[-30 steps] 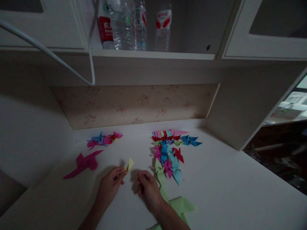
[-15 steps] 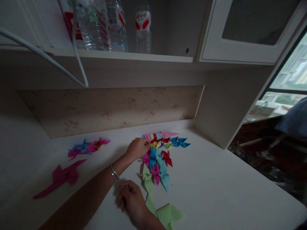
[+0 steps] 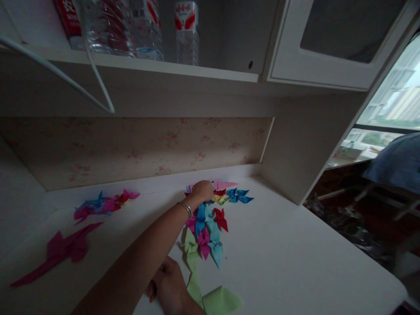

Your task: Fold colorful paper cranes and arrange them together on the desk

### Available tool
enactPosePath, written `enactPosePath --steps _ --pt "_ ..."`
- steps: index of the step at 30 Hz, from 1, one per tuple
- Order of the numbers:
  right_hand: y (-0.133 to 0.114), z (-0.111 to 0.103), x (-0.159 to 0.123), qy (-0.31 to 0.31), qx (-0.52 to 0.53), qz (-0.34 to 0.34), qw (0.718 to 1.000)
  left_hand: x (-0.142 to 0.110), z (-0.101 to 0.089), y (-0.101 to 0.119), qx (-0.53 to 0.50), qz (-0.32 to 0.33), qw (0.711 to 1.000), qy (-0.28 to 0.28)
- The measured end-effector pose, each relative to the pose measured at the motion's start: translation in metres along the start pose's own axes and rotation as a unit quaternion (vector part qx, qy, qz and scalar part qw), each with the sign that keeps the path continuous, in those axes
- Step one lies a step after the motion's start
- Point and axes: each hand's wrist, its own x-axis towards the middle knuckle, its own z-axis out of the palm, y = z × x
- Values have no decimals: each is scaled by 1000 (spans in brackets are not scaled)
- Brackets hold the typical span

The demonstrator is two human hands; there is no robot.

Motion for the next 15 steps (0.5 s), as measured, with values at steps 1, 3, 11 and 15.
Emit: enactPosePath --steps 1,3,11,15 --pt "0 0 0 -2 -2 -2 1000 3 1 2 6 -3 1000 -13" --pt "0 -1 0 -2 -7 -2 1000 7 4 5 15 -9 999 -34" --pt "-13 5 -7 -3 -33 -14 999 15 15 8 24 -37 998 -46" --pt "-21 5 -12 8 -53 -12 998 16 17 8 20 -50 998 -35"
